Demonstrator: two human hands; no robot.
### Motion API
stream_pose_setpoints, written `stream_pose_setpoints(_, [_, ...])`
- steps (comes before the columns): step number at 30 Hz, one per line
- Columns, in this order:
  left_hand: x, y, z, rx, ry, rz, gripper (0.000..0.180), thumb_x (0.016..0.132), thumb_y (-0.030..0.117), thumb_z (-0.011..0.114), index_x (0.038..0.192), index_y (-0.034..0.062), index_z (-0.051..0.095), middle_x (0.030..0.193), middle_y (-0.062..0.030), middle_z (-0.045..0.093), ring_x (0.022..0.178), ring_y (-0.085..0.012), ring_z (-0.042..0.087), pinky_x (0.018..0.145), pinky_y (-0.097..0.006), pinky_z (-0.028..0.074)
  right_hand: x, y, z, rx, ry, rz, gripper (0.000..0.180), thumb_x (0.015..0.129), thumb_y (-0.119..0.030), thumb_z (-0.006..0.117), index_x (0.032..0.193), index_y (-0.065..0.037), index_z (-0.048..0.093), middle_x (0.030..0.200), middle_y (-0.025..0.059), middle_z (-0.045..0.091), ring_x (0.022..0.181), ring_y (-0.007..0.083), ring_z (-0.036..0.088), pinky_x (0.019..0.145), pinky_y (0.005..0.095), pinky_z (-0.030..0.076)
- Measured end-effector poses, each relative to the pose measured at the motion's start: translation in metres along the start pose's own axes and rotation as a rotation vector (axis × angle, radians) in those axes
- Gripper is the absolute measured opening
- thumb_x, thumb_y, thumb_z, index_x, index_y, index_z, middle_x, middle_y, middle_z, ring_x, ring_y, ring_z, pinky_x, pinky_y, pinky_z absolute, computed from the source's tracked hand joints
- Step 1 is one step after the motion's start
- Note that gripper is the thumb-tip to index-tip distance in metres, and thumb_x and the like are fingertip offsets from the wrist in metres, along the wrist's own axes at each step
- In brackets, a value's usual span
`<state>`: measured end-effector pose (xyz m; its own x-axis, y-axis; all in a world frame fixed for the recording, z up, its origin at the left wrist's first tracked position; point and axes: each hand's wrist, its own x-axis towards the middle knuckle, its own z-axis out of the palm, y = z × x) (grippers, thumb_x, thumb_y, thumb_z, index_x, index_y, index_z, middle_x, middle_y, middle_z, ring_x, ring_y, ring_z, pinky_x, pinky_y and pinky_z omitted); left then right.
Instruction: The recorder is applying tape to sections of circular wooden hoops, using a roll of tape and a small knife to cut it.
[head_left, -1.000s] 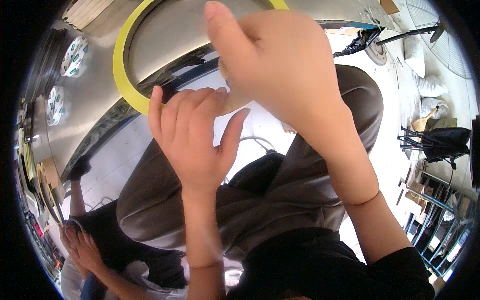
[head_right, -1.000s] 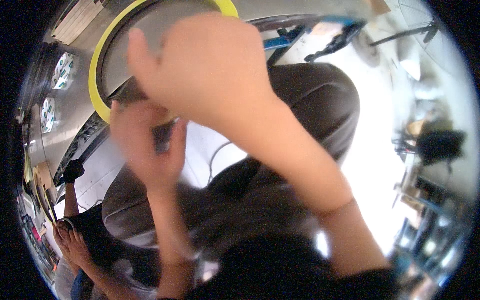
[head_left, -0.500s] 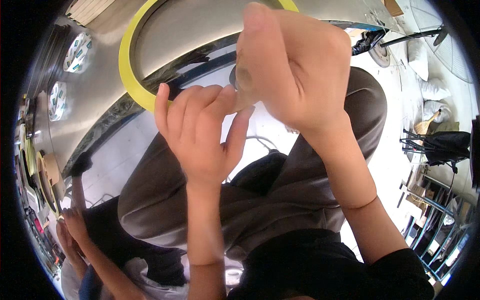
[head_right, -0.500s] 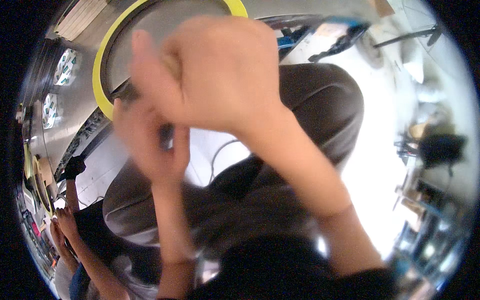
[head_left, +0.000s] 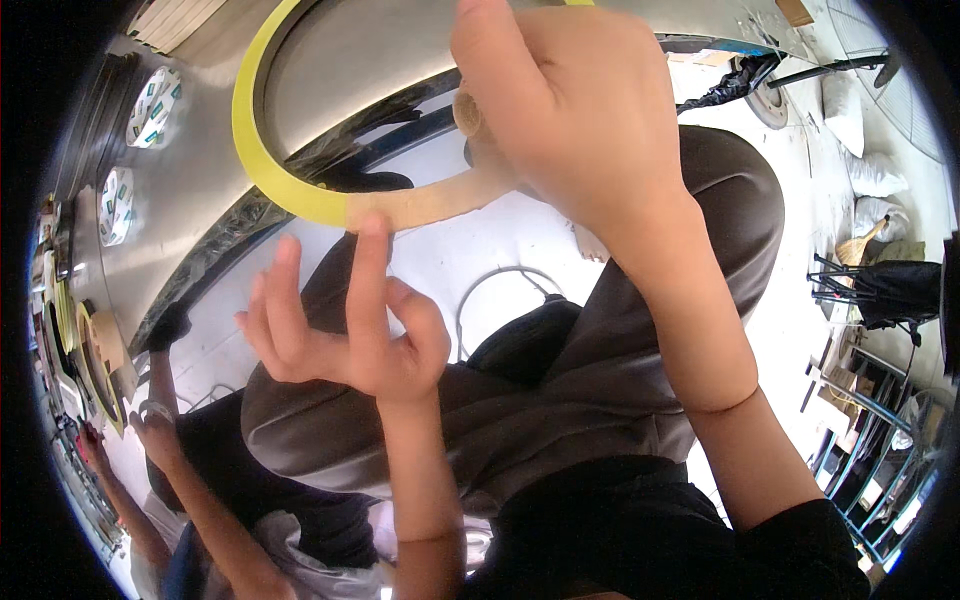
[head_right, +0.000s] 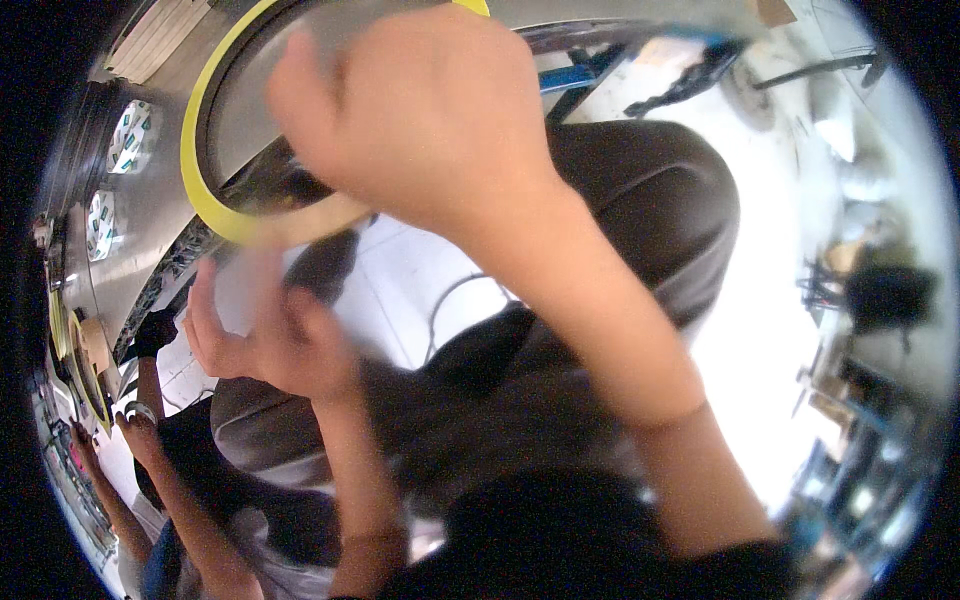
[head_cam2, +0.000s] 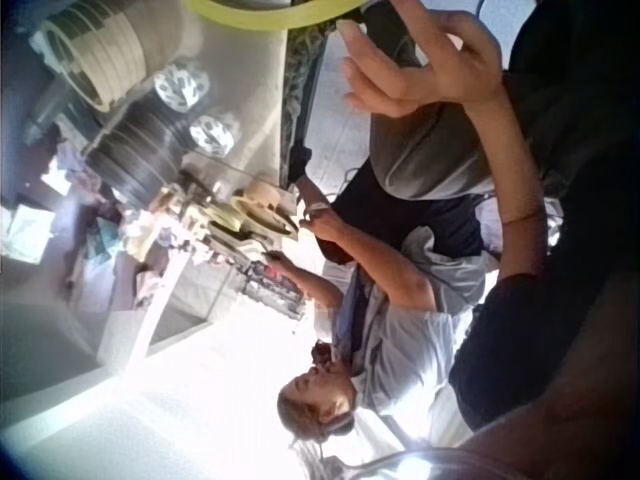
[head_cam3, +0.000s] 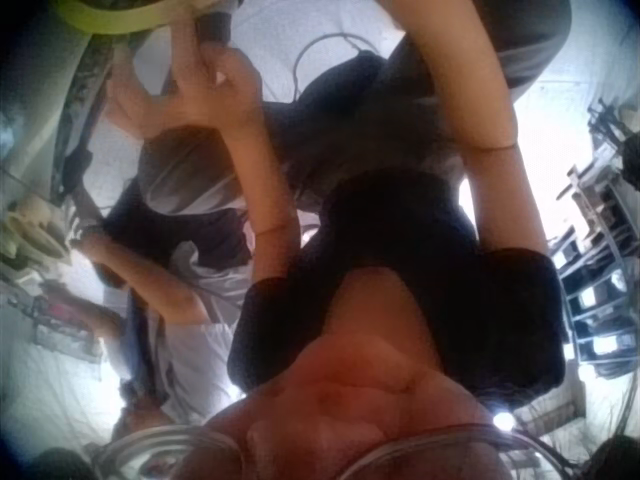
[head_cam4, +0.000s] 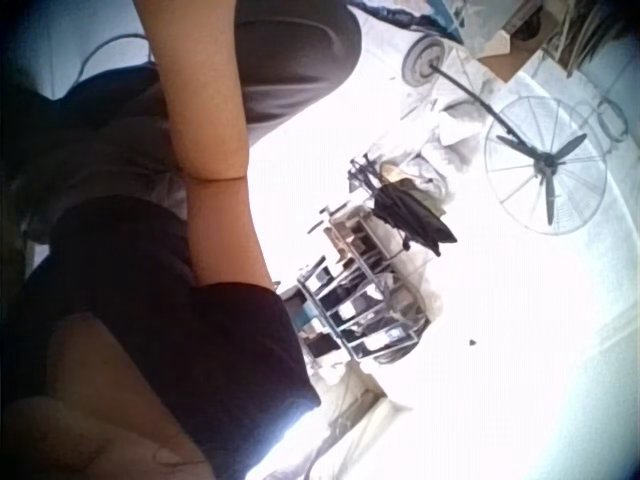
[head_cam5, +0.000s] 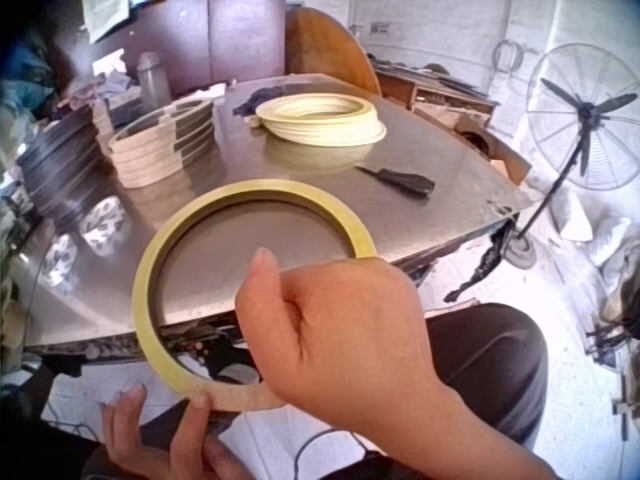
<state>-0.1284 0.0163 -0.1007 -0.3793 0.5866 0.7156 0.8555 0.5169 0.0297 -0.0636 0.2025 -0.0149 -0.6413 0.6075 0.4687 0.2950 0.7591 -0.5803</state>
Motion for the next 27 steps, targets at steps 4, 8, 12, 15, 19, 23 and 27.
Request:
stream_pose_setpoints(4, [0.0,0.009,0.006,-0.23,0.118,-0.219,0.052,0.074,0.014,0.06,0.126,0.0154,0.07,0.143,-0.0145,0.045,0.132,-0.0342,0.033,0.114,-0.051,0.021,-0.002,0.0,0.001,-0.007,0.03,-0.013,0.051,0.096,-0.03,0.051,0.056,-0.001,0.063,0.053,0.0197,0.058,0.051,0.0415,0.059,0.052,0.047,0.048])
stream_pose_setpoints(8, [0.001,0.006,0.01,-0.156,0.066,-0.125,0.053,0.074,0.013,0.062,0.126,0.0154,0.069,0.143,-0.0141,0.043,0.131,-0.0352,0.034,0.112,-0.051,0.023,-0.002,0.001,0.0,-0.005,0.022,-0.015,0.051,0.096,-0.029,0.05,0.056,-0.001,0.063,0.053,0.0197,0.058,0.051,0.0415,0.059,0.053,0.0477,0.049])
stream_pose_setpoints(12, [0.002,0.008,0.005,-0.034,0.032,0.03,0.055,0.073,0.011,0.063,0.127,0.0157,0.068,0.142,-0.0156,0.043,0.13,-0.0349,0.037,0.111,-0.052,0.025,-0.001,0.001,0.001,-0.021,0.018,-0.011,0.051,0.096,-0.029,0.05,0.055,-0.001,0.063,0.053,0.0198,0.058,0.051,0.0412,0.06,0.053,0.0482,0.049])
stream_pose_setpoints(15, [0.005,0.012,0.002,-0.099,-0.011,0.005,0.046,0.077,0.012,0.063,0.123,0.009,0.067,0.136,-0.0146,0.045,0.126,-0.0314,0.04,0.109,-0.049,0.029,0.002,0.004,0.001,0.018,-0.056,0.033,0.051,0.096,-0.029,0.05,0.055,-0.001,0.063,0.053,0.0199,0.058,0.051,0.0411,0.06,0.053,0.0482,0.049])
stream_pose_setpoints(19, [-0.009,0.03,0.018,-0.356,0.159,-0.184,0.034,0.085,0.01,0.057,0.118,0.003,0.063,0.124,-0.0138,0.051,0.115,-0.0273,0.048,0.101,-0.043,0.038,-0.005,0.005,-0.001,-0.019,0.011,0.03,0.052,0.096,-0.029,0.05,0.054,-0.001,0.062,0.052,0.0204,0.057,0.051,0.0412,0.059,0.053,0.0482,0.049])
stream_pose_setpoints(23, [-0.004,0.052,0.032,-1.782,-0.168,-1.213,0.025,0.103,0.017,0.045,0.119,0.0011,0.057,0.103,-0.0126,0.063,0.1,-0.0211,0.059,0.086,-0.037,0.045,0.002,0.009,0.0,-0.29,-0.069,-0.203,0.041,0.092,-0.025,0.053,0.06,-0.002,0.065,0.053,0.017,0.058,0.049,0.0413,0.059,0.052,0.0479,0.05])
stream_pose_setpoints(27, [0.017,0.059,0.064,-2.573,-0.302,-1.246,0.042,0.104,0.037,0.049,0.133,0.0066,0.052,0.13,-0.0075,0.058,0.12,-0.0214,0.054,0.101,-0.041,0.042,0.004,0.006,0.009,-0.383,-0.115,-0.341,0.023,0.089,-0.016,0.055,0.073,-0.002,0.065,0.058,0.0149,0.061,0.052,0.0393,0.061,0.051,0.048,0.051])
